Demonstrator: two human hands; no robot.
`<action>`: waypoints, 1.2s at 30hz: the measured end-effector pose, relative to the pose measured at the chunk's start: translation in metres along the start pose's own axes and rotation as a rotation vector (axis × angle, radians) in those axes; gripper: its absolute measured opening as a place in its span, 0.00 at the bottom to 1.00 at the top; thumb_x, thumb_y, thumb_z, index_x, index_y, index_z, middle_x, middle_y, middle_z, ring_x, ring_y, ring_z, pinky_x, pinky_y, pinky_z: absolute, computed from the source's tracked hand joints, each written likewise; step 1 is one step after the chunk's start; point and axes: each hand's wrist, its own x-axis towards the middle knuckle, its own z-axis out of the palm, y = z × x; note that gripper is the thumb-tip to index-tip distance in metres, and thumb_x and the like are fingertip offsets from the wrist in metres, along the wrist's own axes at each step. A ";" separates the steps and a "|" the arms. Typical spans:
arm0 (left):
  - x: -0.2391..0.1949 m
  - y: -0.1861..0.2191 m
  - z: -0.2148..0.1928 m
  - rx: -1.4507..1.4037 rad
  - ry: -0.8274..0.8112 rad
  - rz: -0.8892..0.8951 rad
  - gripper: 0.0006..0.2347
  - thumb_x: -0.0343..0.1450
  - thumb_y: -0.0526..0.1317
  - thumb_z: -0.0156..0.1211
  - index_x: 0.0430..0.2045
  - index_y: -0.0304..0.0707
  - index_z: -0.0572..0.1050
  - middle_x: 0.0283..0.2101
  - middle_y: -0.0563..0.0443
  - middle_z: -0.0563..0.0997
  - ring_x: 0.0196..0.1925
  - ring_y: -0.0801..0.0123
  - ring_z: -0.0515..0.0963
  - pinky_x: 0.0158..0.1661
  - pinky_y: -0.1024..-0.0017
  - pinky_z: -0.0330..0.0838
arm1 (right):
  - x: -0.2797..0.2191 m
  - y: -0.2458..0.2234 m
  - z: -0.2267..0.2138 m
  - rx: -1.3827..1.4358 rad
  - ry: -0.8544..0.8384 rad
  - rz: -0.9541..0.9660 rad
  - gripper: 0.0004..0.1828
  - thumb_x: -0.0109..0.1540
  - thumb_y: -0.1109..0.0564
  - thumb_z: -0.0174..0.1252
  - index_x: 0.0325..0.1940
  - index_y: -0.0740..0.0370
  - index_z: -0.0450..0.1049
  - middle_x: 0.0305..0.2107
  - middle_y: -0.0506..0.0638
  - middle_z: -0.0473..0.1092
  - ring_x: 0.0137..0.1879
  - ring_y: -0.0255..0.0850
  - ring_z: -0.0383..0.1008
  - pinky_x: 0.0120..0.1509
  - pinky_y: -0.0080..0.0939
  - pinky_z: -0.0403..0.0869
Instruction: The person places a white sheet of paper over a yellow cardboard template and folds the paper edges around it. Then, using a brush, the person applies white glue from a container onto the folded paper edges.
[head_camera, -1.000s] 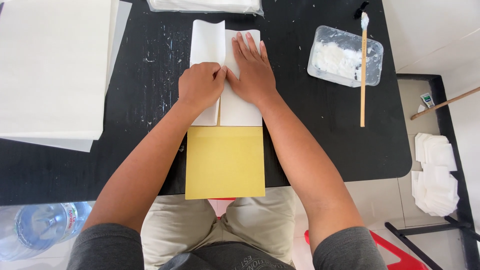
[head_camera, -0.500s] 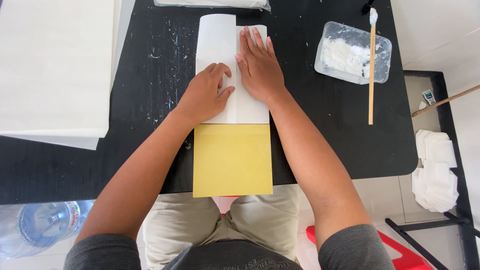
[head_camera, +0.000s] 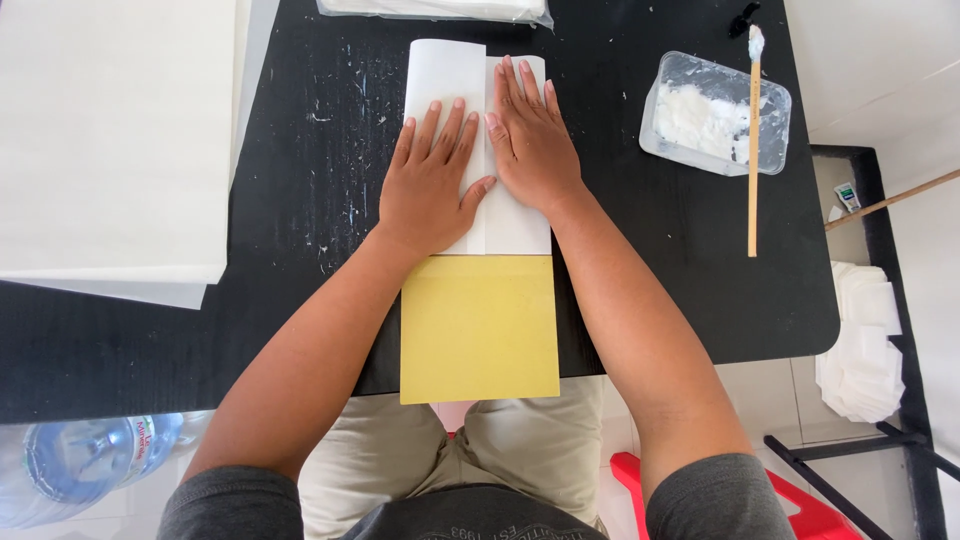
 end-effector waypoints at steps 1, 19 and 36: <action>0.001 0.001 0.001 -0.002 0.000 -0.001 0.28 0.81 0.58 0.40 0.73 0.39 0.61 0.76 0.45 0.60 0.77 0.50 0.56 0.74 0.51 0.48 | 0.000 0.001 -0.001 -0.001 -0.002 0.000 0.32 0.76 0.46 0.24 0.82 0.61 0.38 0.80 0.52 0.39 0.85 0.45 0.34 0.86 0.50 0.35; -0.003 0.000 0.004 -0.018 -0.042 -0.042 0.29 0.80 0.60 0.36 0.74 0.46 0.59 0.76 0.47 0.59 0.78 0.52 0.55 0.74 0.53 0.46 | 0.001 -0.011 -0.005 -0.144 0.108 -0.057 0.26 0.73 0.49 0.38 0.73 0.57 0.67 0.69 0.59 0.63 0.78 0.62 0.48 0.76 0.73 0.38; 0.008 0.004 0.006 -0.062 -0.113 -0.090 0.30 0.75 0.55 0.45 0.71 0.41 0.56 0.72 0.42 0.63 0.76 0.48 0.55 0.74 0.51 0.44 | 0.056 -0.116 0.007 -0.204 -0.318 0.147 0.45 0.68 0.28 0.21 0.80 0.58 0.48 0.78 0.48 0.44 0.83 0.49 0.34 0.82 0.56 0.28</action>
